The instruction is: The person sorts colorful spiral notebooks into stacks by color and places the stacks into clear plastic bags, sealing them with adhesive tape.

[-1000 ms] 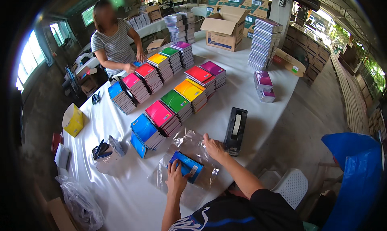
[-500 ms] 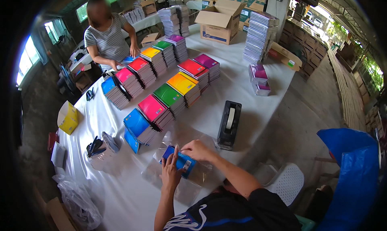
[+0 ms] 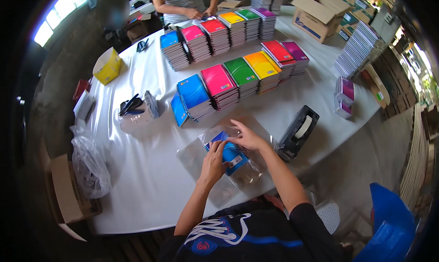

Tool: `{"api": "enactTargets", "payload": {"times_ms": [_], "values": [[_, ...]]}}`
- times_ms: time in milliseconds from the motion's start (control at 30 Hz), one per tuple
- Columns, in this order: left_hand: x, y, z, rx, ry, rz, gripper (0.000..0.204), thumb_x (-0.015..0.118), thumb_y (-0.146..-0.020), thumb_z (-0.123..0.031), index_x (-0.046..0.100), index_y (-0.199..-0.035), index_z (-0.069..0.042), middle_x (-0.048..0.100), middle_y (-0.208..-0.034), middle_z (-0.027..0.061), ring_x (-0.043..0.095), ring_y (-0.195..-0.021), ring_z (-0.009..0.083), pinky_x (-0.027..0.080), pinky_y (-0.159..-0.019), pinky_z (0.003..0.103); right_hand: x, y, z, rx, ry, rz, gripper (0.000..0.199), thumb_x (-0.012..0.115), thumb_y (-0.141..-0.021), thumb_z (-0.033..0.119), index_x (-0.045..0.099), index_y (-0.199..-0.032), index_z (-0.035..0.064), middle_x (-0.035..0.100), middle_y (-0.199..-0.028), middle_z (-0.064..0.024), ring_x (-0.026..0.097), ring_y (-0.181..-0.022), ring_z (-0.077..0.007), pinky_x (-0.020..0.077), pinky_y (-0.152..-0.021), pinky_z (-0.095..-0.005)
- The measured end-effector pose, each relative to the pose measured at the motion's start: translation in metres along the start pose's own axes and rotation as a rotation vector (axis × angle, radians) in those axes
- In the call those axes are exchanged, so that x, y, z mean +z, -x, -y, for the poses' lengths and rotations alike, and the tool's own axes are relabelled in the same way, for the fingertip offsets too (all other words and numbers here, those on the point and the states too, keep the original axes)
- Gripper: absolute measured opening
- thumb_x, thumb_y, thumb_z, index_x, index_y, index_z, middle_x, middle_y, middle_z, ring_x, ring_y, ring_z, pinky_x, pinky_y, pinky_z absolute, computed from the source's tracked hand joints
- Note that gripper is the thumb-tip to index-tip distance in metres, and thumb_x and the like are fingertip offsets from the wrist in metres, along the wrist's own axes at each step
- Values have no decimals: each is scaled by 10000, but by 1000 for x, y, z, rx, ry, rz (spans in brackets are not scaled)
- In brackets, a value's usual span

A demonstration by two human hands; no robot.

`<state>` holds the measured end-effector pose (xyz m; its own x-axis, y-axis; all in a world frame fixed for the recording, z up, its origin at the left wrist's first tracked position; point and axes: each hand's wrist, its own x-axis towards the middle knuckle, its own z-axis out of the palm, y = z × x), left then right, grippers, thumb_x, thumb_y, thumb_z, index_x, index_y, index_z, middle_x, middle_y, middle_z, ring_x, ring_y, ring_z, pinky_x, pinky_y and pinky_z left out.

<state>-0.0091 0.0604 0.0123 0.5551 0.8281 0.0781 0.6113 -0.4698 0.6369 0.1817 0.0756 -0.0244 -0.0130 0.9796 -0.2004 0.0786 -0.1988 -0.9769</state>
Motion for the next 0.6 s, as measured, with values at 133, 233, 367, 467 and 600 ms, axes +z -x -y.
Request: {"api": "enactTargets", "payload": {"times_ms": [133, 233, 367, 467, 600], "values": [[2, 2, 0, -39, 73, 23, 697, 766, -608, -28, 464, -1234, -79, 469, -1230, 118, 381, -1236, 401, 422, -957, 438, -12, -63, 8, -95, 59, 337, 545, 759, -717, 55, 543, -1217, 59, 644, -1008, -83, 605, -853, -97, 493, -712, -247], [2, 0, 2, -38, 117, 58, 690, 760, -608, -22, 461, -1228, -67, 463, -1234, 123, 343, -1260, 429, 400, -988, 447, -3, -86, 46, -125, 91, 179, 395, 714, -734, 1, 607, -1112, 45, 670, -781, -37, 612, -682, -88, 491, -615, -222], [10, 5, 7, -48, 111, 27, 688, 752, -615, -28, 457, -1235, -80, 460, -1232, 114, 290, -1294, 428, 373, -1028, 420, -13, -82, 116, -307, 200, 451, 520, 661, -715, -59, 570, -1197, 115, 651, -987, -47, 624, -704, -104, 508, -610, -246], [5, 8, 4, -96, 150, 75, 663, 749, -646, -66, 451, -1238, -98, 463, -1247, 86, 239, -1334, 397, 347, -1035, 504, -4, -49, 110, -541, 585, 884, 594, 656, -706, -64, 527, -1242, 158, 579, -1144, -68, 625, -741, -141, 517, -612, -259], [11, 14, -3, -285, 99, 82, 649, 743, -695, -129, 425, -1261, -116, 449, -1293, 39, 187, -1376, 335, 281, -982, 669, 3, -23, 65, -667, 763, 783, 577, 683, -675, -64, 558, -1193, 158, 545, -1073, -88, 601, -748, -186, 523, -633, -275]]}}
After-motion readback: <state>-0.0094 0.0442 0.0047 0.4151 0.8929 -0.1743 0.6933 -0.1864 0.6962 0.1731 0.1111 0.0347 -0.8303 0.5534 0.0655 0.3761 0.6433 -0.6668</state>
